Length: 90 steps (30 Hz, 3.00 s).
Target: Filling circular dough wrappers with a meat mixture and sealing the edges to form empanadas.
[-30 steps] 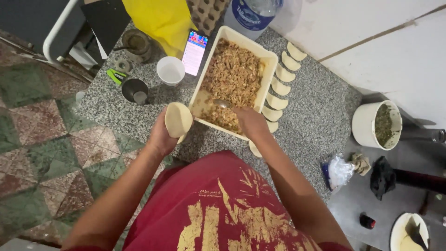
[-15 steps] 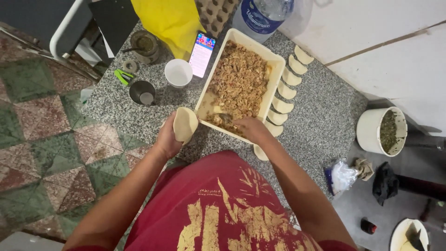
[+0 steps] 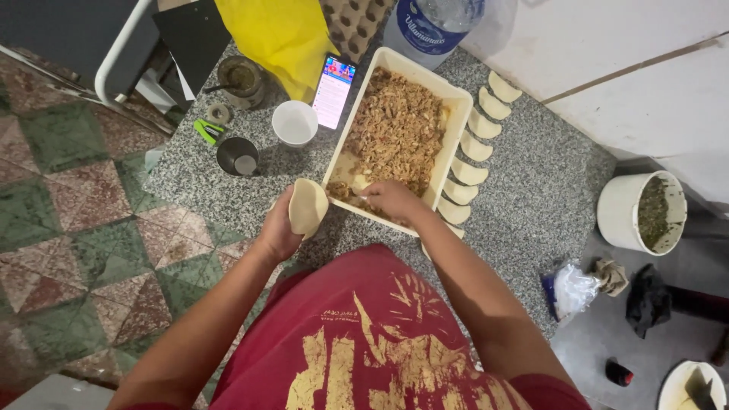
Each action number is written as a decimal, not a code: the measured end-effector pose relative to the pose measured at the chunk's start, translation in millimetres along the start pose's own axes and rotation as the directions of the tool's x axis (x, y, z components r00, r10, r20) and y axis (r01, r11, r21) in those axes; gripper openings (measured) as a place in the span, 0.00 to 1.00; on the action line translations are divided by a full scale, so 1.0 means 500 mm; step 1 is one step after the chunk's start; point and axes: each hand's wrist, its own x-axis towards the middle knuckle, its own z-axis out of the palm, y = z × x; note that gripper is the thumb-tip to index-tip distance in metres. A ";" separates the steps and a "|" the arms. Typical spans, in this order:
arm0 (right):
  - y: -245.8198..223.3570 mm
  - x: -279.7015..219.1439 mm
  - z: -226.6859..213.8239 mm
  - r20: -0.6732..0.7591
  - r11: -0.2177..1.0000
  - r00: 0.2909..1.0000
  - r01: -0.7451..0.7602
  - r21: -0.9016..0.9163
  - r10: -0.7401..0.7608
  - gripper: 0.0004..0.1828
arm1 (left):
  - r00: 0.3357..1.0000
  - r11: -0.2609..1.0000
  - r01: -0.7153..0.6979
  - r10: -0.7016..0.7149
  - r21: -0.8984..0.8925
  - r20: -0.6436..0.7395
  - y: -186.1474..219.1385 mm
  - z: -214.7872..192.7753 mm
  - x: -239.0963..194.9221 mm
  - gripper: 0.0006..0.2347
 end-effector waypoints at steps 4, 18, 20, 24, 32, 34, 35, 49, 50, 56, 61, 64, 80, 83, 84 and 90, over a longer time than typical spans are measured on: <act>0.045 0.020 0.006 0.007 0.996 0.998 0.057 0.075 -0.057 0.17 | 0.978 0.916 -0.193 0.151 0.351 0.142 0.021 0.017 -0.066 0.23; 0.094 -0.104 -0.042 -0.263 0.650 0.962 0.247 0.719 -0.074 0.19 | 0.974 0.979 -0.201 0.203 -0.030 0.096 -0.020 0.117 0.068 0.23; 0.072 -0.125 -0.033 -0.337 0.652 0.940 0.287 0.702 -0.051 0.19 | 0.980 0.979 -0.186 0.179 0.078 0.082 -0.005 0.200 0.004 0.23; -0.001 -0.148 -0.002 -0.442 0.885 0.897 0.222 0.410 -0.020 0.26 | 0.763 0.737 -0.592 0.382 0.327 0.521 -0.017 0.273 -0.030 0.20; 0.023 -0.155 0.054 -0.525 0.960 0.829 0.270 0.076 -0.192 0.31 | 0.933 0.995 -0.044 0.075 -0.094 0.353 -0.008 0.337 0.024 0.27; 0.019 -0.173 0.046 -0.528 0.959 0.824 0.277 0.060 -0.205 0.31 | 0.942 0.975 0.090 -0.017 -0.203 0.334 -0.009 0.340 0.033 0.28; 0.008 -0.185 0.040 -0.520 0.964 0.837 0.250 0.089 -0.169 0.30 | 0.945 0.972 0.092 -0.017 -0.217 0.326 -0.007 0.334 0.036 0.28; -0.091 -0.257 -0.009 -0.508 0.691 0.861 0.390 0.609 -0.039 0.25 | 0.899 0.990 0.014 0.049 -0.140 0.435 -0.041 0.273 0.107 0.29; -0.100 -0.266 -0.019 -0.493 0.691 0.870 0.362 0.625 -0.009 0.25 | 0.897 0.991 0.003 0.055 -0.130 0.439 -0.051 0.257 0.149 0.28; -0.064 -0.246 -0.016 -0.449 0.654 0.893 0.344 0.674 -0.007 0.24 | 0.884 0.991 0.052 0.011 -0.121 0.468 -0.041 0.221 0.165 0.28; -0.102 -0.302 -0.048 -0.448 0.695 0.885 0.244 0.676 0.125 0.23 | 0.866 0.985 0.119 -0.040 -0.127 0.498 -0.009 0.209 0.121 0.29; -0.071 -0.315 -0.048 -0.504 0.724 0.839 0.216 0.655 0.206 0.24 | 0.853 0.978 0.162 -0.073 -0.129 0.517 0.007 0.200 0.100 0.29; 0.119 -0.183 0.060 -0.373 0.998 0.926 0.055 -0.016 -0.057 0.20 | 0.869 0.992 0.092 -0.120 0.081 0.481 0.003 0.175 0.042 0.32; 0.062 -0.204 0.034 -0.444 0.929 0.896 0.145 0.340 0.023 0.21 | 0.865 0.987 0.102 -0.150 0.124 0.479 -0.024 0.209 0.014 0.32; 0.027 -0.223 0.019 -0.438 0.842 0.893 0.156 0.517 0.104 0.22 | 0.857 0.985 0.103 -0.159 0.139 0.490 -0.033 0.225 0.003 0.33; -0.083 -0.249 0.006 -0.507 0.704 0.832 0.222 0.674 0.224 0.15 | 0.885 0.966 0.102 -0.198 0.239 0.421 -0.074 0.247 -0.037 0.31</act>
